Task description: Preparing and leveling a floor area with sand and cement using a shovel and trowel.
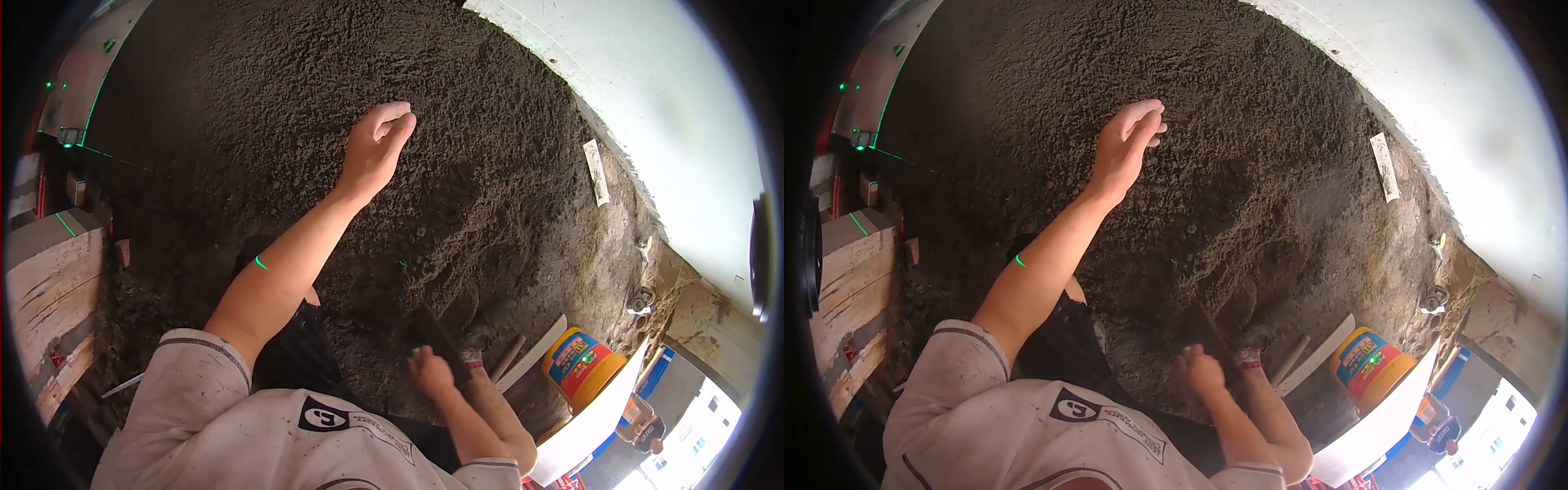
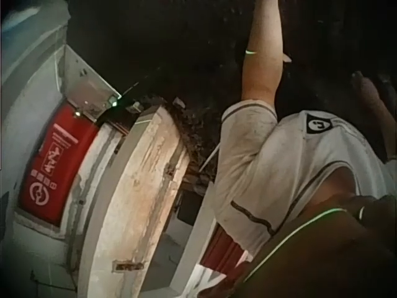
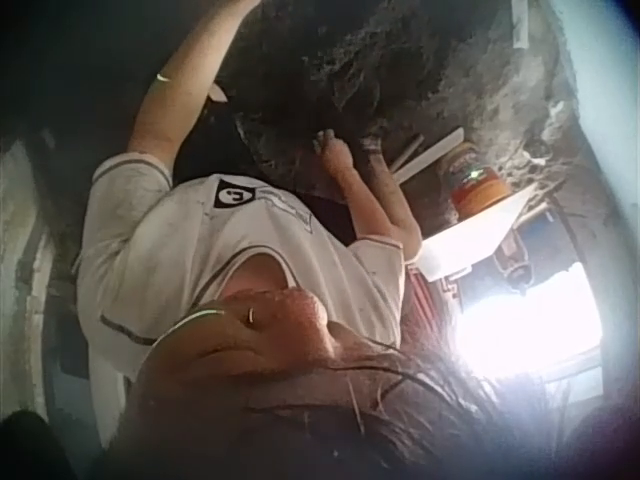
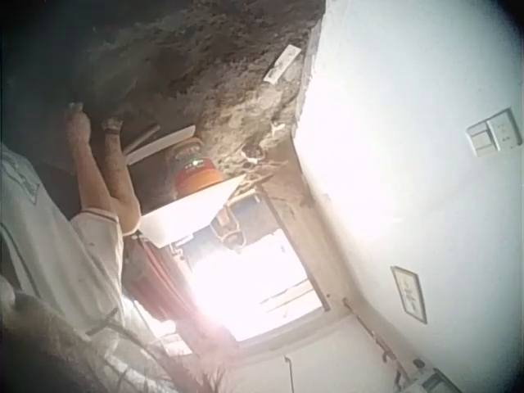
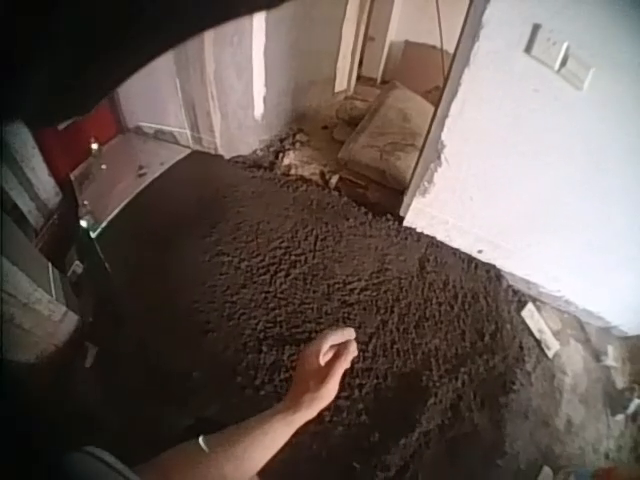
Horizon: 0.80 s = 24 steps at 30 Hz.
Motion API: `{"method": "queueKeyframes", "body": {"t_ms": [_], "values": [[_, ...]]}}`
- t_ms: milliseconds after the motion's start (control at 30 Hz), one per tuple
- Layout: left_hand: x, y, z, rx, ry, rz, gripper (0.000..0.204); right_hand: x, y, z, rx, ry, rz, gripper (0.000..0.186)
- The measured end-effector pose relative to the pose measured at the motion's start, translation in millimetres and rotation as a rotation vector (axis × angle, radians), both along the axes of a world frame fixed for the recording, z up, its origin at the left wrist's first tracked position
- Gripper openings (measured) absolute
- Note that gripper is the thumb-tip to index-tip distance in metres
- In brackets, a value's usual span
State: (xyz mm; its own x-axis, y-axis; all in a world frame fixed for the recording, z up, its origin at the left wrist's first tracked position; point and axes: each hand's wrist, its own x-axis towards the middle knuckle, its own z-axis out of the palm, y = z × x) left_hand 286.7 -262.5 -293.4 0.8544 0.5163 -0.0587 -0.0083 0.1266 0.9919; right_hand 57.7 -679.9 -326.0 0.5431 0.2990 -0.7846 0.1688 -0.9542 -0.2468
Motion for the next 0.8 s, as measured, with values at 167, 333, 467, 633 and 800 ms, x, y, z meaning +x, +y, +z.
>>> {"method": "queueKeyframes", "body": {"t_ms": [167,333,467,633,800], "values": [[2,-5,3,-0.076,-0.009,0.006,0.059,28,-16,36,0.234,0.016,-0.185,0.044],[10,-8,-3,-0.061,0.004,0.023,0.058,11,24,-62,0.395,-0.046,0.264,0.041],[5,-1,-15,-0.04,0.005,0.036,0.056,105,65,-85,0.435,-0.315,-0.214,0.037],[13,-13,-10,-0.061,0.026,0.032,0.058,221,38,-103,0.529,-0.597,-0.567,0.04],[7,-14,-4,-0.065,0.06,0.033,0.056,270,-3,-90,0.709,-0.202,-1.047,0.033]]}}
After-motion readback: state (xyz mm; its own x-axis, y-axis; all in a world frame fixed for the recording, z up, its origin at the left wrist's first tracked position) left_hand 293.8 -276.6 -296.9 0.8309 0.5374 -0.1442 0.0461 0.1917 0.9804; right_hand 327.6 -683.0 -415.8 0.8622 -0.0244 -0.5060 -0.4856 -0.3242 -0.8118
